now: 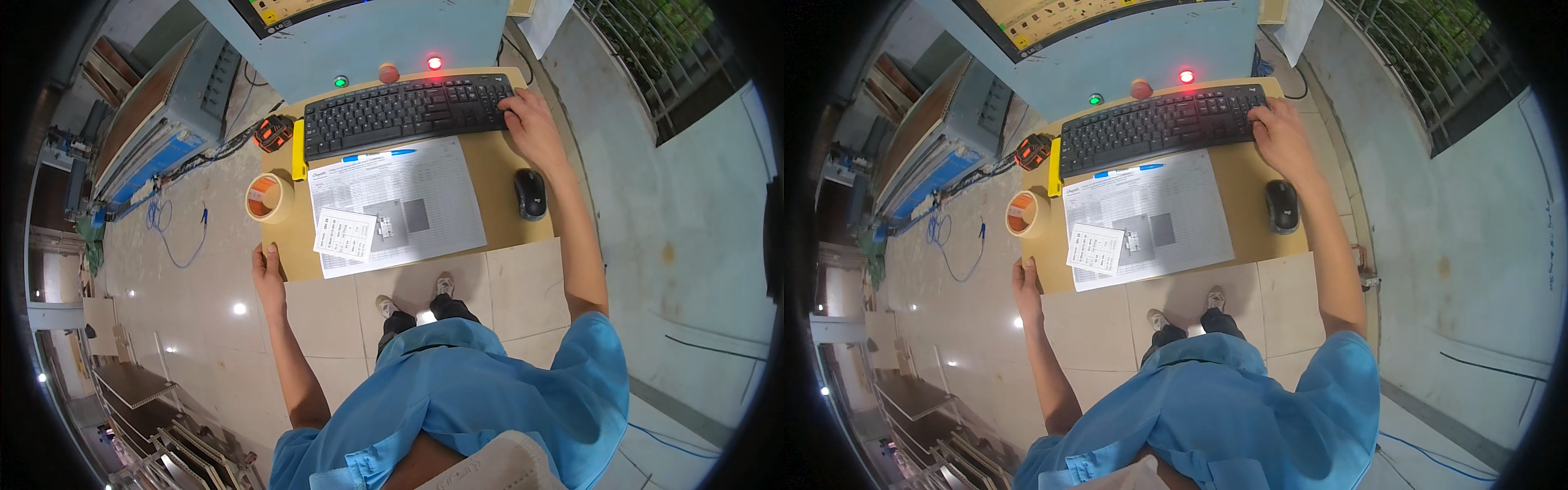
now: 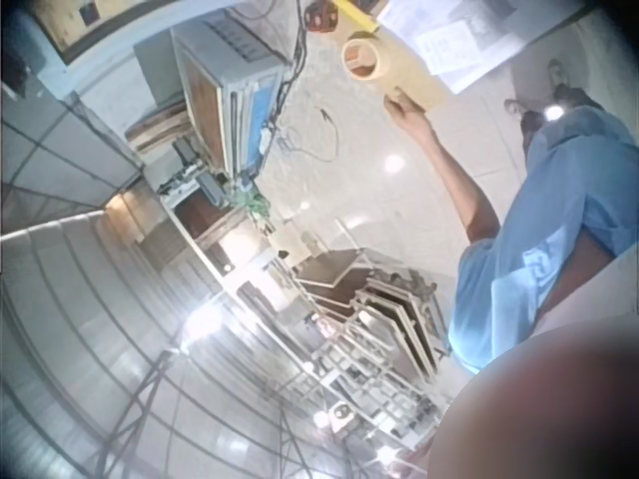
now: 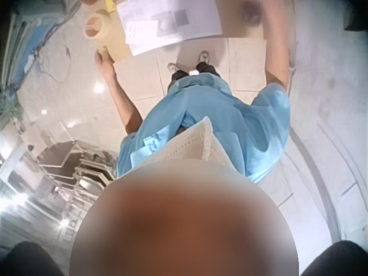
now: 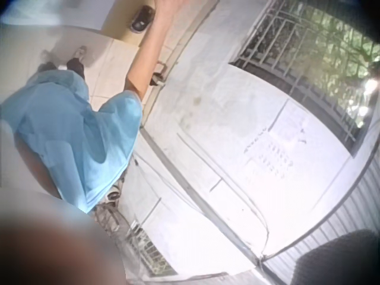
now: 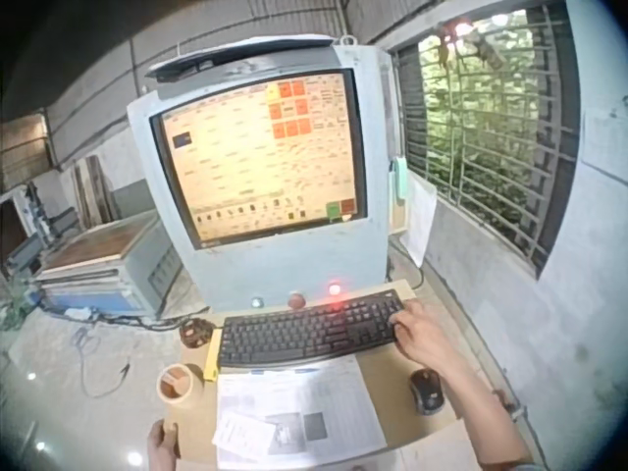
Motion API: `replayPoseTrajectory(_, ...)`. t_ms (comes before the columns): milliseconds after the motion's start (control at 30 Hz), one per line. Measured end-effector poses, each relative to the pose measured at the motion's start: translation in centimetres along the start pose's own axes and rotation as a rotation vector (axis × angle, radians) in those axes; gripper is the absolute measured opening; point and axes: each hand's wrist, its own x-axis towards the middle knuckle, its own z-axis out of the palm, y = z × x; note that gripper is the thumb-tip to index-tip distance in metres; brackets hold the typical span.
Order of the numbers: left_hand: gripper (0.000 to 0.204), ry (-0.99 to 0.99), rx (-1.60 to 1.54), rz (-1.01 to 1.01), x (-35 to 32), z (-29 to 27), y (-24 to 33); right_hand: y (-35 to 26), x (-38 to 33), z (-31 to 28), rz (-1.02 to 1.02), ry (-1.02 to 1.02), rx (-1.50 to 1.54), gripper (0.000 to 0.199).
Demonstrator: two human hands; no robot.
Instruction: The person carries a large wooden panel to a workbench, places it down, and measures its dimensions with a tape measure. The person then records the measurements on a paper at a control station with a keyboard and mouse.
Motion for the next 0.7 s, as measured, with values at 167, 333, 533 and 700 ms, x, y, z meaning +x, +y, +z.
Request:
replayPoseTrajectory(167,0.037,0.077,-0.044,0.042,-0.2,0.6,-1.2,0.5,0.5,0.9,-0.032,-0.123,0.010,0.026)
replayPoseTrajectory(333,0.036,0.161,-0.070,0.017,-0.1,1.2,-1.3,0.9,0.1,0.2,-0.071,0.002,0.013,0.027)
replayPoseTrajectory(533,0.033,0.165,-0.093,0.136,0.0,1.3,-1.7,2.1,-1.6,0.0,-0.003,0.041,0.072,0.031)
replayPoseTrajectory(700,0.032,0.222,0.016,0.189,0.6,1.1,-2.5,3.0,-1.5,-0.4,0.086,-0.018,-0.037,0.034)
